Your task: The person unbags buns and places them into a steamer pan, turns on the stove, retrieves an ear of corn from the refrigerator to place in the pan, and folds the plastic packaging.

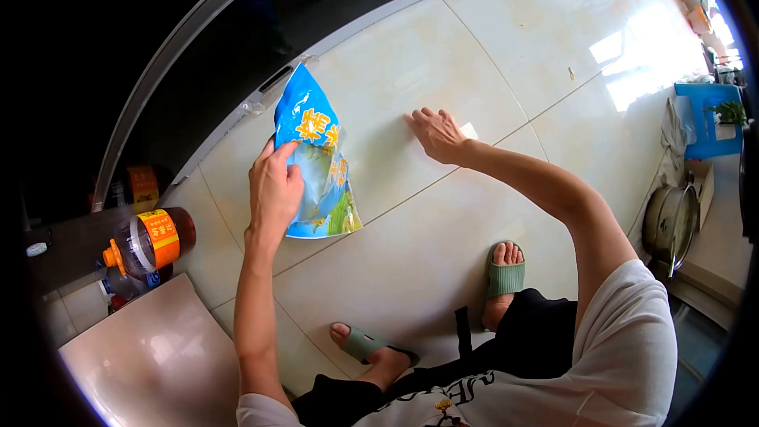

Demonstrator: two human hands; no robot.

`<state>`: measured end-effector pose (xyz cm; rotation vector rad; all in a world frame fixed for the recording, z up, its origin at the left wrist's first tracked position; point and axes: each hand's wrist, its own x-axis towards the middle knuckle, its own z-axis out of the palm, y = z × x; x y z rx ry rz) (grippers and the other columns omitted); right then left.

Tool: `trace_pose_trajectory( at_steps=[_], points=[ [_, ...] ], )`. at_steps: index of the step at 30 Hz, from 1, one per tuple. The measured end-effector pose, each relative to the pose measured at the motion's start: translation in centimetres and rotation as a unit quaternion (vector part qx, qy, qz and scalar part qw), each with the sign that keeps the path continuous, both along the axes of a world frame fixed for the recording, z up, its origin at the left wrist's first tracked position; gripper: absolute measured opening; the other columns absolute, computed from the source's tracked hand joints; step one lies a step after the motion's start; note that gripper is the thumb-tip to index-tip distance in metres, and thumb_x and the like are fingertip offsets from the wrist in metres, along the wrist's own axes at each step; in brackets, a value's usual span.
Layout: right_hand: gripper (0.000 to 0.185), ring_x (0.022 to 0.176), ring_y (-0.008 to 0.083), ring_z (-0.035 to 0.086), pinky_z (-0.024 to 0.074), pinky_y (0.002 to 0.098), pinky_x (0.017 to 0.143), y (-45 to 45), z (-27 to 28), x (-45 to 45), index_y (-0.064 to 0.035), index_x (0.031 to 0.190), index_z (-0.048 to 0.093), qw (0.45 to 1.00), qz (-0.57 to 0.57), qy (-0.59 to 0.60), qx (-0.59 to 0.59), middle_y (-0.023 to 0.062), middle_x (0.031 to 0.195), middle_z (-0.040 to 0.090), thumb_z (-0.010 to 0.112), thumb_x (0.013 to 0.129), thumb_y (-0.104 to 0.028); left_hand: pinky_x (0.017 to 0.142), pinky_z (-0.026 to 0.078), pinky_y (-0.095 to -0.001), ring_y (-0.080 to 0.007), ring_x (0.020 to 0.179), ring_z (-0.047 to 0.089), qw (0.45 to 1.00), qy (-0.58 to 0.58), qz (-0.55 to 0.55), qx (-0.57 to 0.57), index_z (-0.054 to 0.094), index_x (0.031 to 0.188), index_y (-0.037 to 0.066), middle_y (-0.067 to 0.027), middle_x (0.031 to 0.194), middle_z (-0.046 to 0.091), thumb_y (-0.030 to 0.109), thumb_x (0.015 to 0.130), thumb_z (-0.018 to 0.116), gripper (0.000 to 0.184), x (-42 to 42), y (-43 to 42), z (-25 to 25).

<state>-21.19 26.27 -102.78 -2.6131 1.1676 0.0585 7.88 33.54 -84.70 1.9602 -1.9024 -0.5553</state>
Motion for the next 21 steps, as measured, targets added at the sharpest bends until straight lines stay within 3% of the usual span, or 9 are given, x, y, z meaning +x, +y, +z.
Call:
trace_pose_trajectory(
  at_steps=[5, 12, 15, 18, 21],
  points=[
    [0.056, 0.103, 0.0258, 0.051, 0.0426, 0.0412, 0.079, -3.3, 0.7, 2.0, -0.0033, 0.137, 0.045, 0.996, -0.084, -0.035, 0.008, 0.012, 0.107, 0.051, 0.049, 0.082, 0.0, 0.082, 0.051, -0.043, -0.0396, 0.091, 0.063, 1.0, 0.002, -0.005, 0.01, 0.063, 0.107, -0.009, -0.0236, 0.11, 0.063, -0.006, 0.077, 0.048, 0.033, -0.3, 0.1, 0.4],
    [0.052, 0.108, 0.0249, 0.05, 0.0437, 0.0408, 0.082, -2.8, -0.3, 0.6, -0.0065, 0.133, 0.048, 0.999, -0.031, 0.001, -0.023, 0.0104, 0.112, 0.052, 0.051, 0.081, 0.0, 0.085, 0.05, -0.0437, -0.0408, 0.093, 0.062, 1.0, -0.008, -0.003, 0.0, 0.064, 0.105, -0.01, -0.0243, 0.109, 0.063, -0.006, 0.077, 0.048, 0.033, -0.2, 0.3, 0.6],
    [0.047, 0.107, 0.0259, 0.054, 0.0455, 0.0421, 0.085, -3.3, 0.3, 0.5, -0.0076, 0.13, 0.052, 0.995, -0.079, -0.051, 0.043, 0.0116, 0.113, 0.055, 0.049, 0.084, 0.0, 0.085, 0.05, -0.0438, -0.0411, 0.093, 0.062, 1.0, -0.011, -0.017, -0.017, 0.064, 0.105, -0.009, -0.0243, 0.109, 0.063, -0.005, 0.077, 0.048, 0.032, 0.2, 0.3, -0.1],
    [0.036, 0.096, 0.0273, 0.06, 0.0502, 0.0393, 0.08, -4.1, 1.7, 1.4, -0.0069, 0.122, 0.061, 0.949, -0.182, -0.215, 0.142, 0.0126, 0.108, 0.061, 0.051, 0.088, -0.001, 0.084, 0.05, -0.0446, -0.0414, 0.092, 0.062, 1.0, 0.001, -0.013, -0.012, 0.064, 0.105, -0.009, -0.0245, 0.108, 0.063, -0.005, 0.077, 0.048, 0.033, 0.2, 0.3, -0.2],
    [0.022, 0.081, 0.0288, 0.063, 0.0531, 0.0347, 0.072, -3.1, 7.2, 3.9, -0.0054, 0.109, 0.068, 0.863, -0.125, -0.451, 0.188, 0.0124, 0.1, 0.065, 0.056, 0.091, -0.006, 0.084, 0.049, -0.0456, -0.0418, 0.092, 0.061, 1.0, -0.004, -0.002, 0.019, 0.064, 0.105, -0.009, -0.0247, 0.107, 0.063, -0.006, 0.077, 0.048, 0.033, -0.3, 0.5, 0.4]
  ],
)
